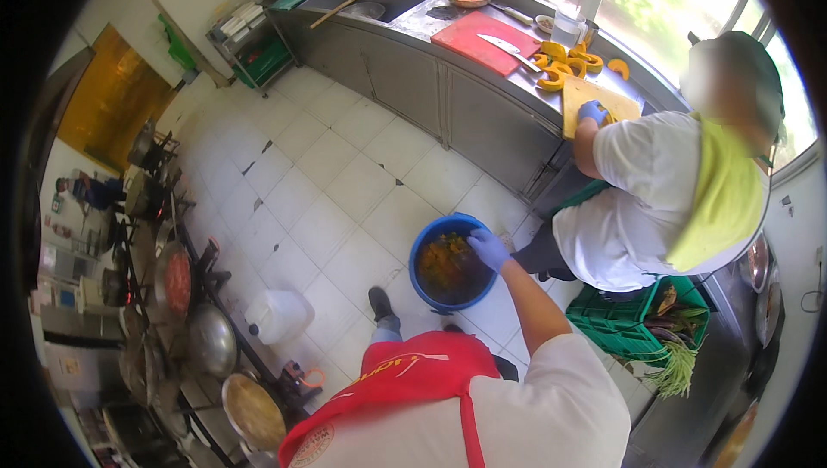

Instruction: The person stirs a large pot of simmering food with a wooden spoon, then washes the spoon and moves to a prep counter. They peel and chop a yellow squash into cubes on a red cutting board while another worker peels squash nearby.

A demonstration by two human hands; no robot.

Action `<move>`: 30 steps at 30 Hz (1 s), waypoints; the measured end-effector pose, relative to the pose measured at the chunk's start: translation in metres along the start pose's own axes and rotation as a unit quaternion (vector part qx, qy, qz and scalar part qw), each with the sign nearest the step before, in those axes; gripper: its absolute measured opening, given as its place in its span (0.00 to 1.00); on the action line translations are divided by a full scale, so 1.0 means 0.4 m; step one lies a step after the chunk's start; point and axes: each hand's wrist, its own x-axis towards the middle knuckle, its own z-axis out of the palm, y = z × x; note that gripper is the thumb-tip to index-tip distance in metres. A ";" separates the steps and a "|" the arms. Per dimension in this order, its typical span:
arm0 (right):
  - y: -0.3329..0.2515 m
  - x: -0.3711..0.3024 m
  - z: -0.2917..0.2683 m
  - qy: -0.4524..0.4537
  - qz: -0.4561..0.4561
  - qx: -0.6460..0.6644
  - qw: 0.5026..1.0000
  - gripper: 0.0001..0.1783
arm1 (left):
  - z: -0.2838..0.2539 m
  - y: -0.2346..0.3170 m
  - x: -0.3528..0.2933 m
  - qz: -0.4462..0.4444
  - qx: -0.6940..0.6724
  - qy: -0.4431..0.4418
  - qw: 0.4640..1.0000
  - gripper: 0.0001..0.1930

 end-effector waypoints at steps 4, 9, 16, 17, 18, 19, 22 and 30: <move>-0.197 0.166 0.110 -0.022 0.005 -0.069 0.997 0.22 | -0.052 0.215 0.148 -0.014 0.019 -0.013 1.000 0.19; -0.371 0.195 0.215 -0.072 0.096 -0.093 0.988 0.25 | -0.158 0.527 0.293 -0.051 0.028 -0.001 0.998 0.14; -0.375 0.195 0.173 0.143 -0.036 -0.189 0.971 0.20 | -0.054 1.181 0.496 -0.048 -0.004 0.049 0.998 0.11; -0.372 0.211 0.158 0.181 0.009 -0.138 0.974 0.20 | 0.001 1.295 0.522 -0.030 0.000 0.047 0.998 0.11; -0.366 0.227 0.135 0.218 0.054 -0.087 0.971 0.20 | 0.075 1.405 0.543 -0.007 0.007 0.038 0.999 0.11; -0.358 0.249 0.128 0.248 0.098 -0.029 0.963 0.20 | 0.143 1.509 0.560 0.030 0.021 0.020 0.999 0.12; -0.307 0.341 0.106 0.320 0.123 -0.035 0.939 0.21 | 0.358 1.790 0.635 0.200 0.090 -0.111 0.969 0.12; -0.102 0.603 0.078 0.293 0.228 0.052 0.927 0.29 | 1.074 2.325 0.208 0.392 0.199 -0.265 0.858 0.14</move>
